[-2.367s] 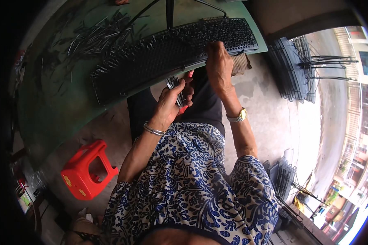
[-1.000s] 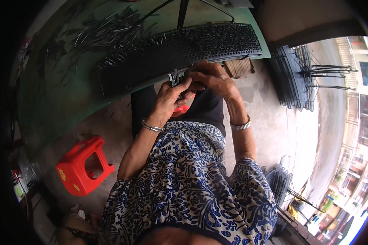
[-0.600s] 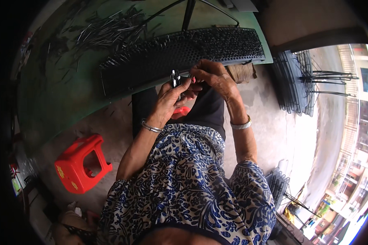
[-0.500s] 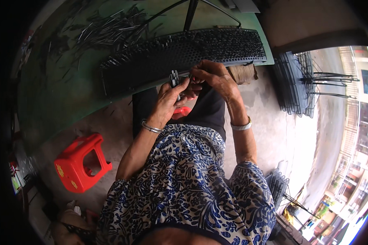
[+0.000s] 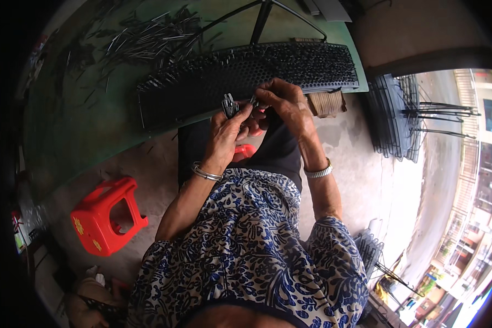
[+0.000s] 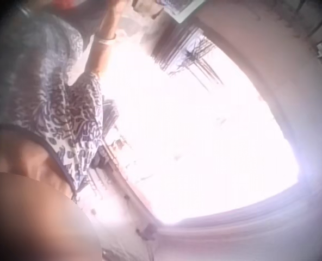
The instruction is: Picking up thin metal wires and inserting them into a grid-like metal rack.
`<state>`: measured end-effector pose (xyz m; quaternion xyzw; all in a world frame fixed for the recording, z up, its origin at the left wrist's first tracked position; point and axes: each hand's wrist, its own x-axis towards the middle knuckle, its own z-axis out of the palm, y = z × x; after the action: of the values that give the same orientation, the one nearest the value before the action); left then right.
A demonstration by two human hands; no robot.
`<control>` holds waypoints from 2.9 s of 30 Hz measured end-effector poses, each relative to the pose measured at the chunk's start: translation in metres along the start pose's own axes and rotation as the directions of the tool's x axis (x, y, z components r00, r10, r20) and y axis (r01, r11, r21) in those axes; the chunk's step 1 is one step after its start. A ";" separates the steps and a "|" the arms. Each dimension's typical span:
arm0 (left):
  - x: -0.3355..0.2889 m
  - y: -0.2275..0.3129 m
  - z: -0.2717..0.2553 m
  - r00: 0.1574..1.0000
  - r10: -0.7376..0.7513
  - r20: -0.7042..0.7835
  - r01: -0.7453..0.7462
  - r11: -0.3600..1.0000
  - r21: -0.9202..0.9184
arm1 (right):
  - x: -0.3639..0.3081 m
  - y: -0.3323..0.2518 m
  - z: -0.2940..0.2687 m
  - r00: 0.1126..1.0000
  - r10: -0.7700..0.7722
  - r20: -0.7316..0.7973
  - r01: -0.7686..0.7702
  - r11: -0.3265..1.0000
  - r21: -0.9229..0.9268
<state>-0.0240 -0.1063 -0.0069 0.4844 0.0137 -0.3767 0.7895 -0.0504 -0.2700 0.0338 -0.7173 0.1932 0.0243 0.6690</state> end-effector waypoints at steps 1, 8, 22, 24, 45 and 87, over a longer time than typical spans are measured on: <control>0.000 0.000 0.000 1.000 0.000 0.000 0.000 1.000 -0.001 | 0.000 0.000 0.000 1.000 -0.024 0.003 0.024 1.000 -0.015; 0.000 0.000 -0.001 1.000 0.009 -0.029 -0.009 1.000 -0.001 | 0.001 0.004 -0.002 0.998 -0.056 0.020 0.057 0.995 -0.083; -0.004 0.008 0.003 0.994 -0.051 -0.100 0.054 0.998 0.031 | 0.001 0.004 0.005 1.000 -0.030 -0.003 0.030 0.999 -0.017; -0.005 0.009 0.001 0.998 -0.005 -0.068 0.010 0.997 0.073 | 0.001 0.005 0.005 0.999 -0.040 -0.006 0.040 0.999 -0.009; 0.008 0.006 -0.003 0.973 -0.061 -0.225 0.075 0.996 0.054 | 0.020 -0.005 -0.008 0.851 -0.429 -0.305 0.388 0.903 -0.185; 0.018 -0.014 -0.009 0.990 -0.099 0.100 0.122 0.957 -0.263 | 0.082 0.021 -0.007 0.706 -0.702 -0.096 0.292 0.412 -0.863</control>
<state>-0.0171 -0.1135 -0.0293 0.3550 0.0578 -0.4352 0.8254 0.0170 -0.2975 -0.0097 -0.9436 0.0783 -0.2641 0.1835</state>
